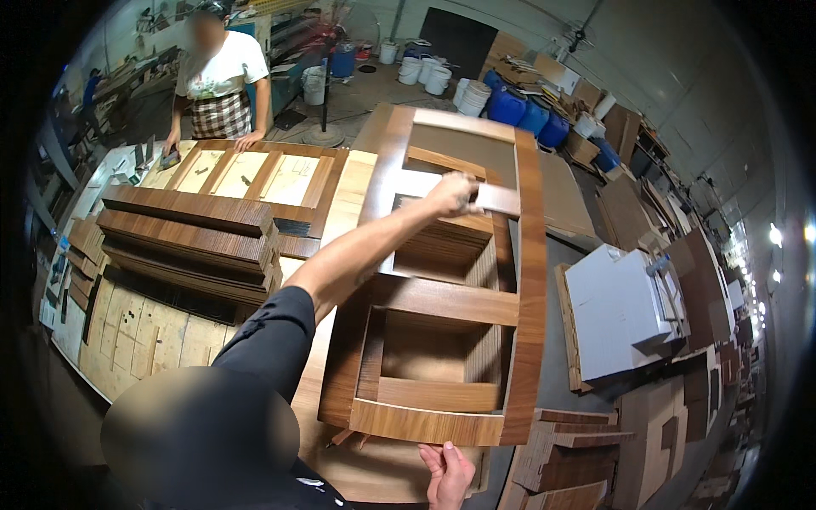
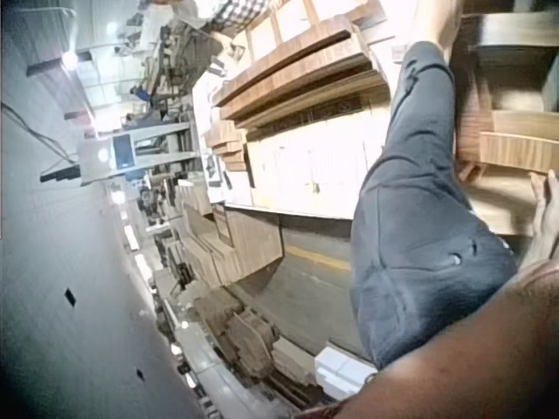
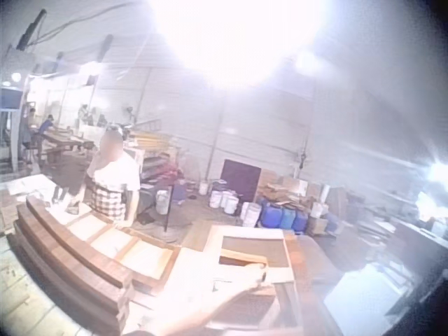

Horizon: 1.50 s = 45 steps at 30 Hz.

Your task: The person assembles a wooden frame by placing thin wooden strips into a larger frame and securing them with a nail gun. They repeatedly position strips and drive nails along the edges to fasten them in place.

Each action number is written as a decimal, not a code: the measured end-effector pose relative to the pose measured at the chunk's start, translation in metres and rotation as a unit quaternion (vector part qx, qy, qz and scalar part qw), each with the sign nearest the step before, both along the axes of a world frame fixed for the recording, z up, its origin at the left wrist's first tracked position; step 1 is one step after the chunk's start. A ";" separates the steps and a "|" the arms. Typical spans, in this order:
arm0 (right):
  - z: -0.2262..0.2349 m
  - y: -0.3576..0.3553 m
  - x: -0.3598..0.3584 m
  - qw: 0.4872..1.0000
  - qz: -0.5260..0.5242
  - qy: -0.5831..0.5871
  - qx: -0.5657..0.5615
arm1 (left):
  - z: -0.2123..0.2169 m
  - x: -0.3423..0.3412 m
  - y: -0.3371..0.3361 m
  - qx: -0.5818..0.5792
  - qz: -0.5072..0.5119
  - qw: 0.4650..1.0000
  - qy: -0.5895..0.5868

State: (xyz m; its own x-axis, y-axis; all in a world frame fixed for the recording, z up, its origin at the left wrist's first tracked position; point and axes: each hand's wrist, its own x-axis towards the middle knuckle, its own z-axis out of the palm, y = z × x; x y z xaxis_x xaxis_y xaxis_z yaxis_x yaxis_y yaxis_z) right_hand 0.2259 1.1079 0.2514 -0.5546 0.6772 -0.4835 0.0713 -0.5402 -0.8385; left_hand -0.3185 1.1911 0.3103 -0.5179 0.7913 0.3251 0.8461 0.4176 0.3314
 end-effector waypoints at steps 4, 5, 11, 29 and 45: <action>-0.032 0.060 0.011 0.981 -0.117 -0.074 0.137 | -0.042 0.094 -0.062 0.182 0.017 0.983 0.017; -0.059 0.087 0.031 0.966 -0.098 -0.056 0.234 | -0.055 0.118 -0.088 0.202 0.046 0.978 0.011; -0.069 0.178 0.007 0.799 0.036 -0.298 0.521 | -0.113 0.284 -0.211 0.066 0.194 0.948 -0.245; -0.114 0.262 -0.033 0.803 0.100 -0.245 0.534 | -0.124 0.318 -0.179 0.282 0.246 0.840 -0.393; -0.101 0.164 -0.045 0.721 -0.146 -0.172 0.655 | -0.176 0.465 -0.411 0.249 0.036 0.726 -0.640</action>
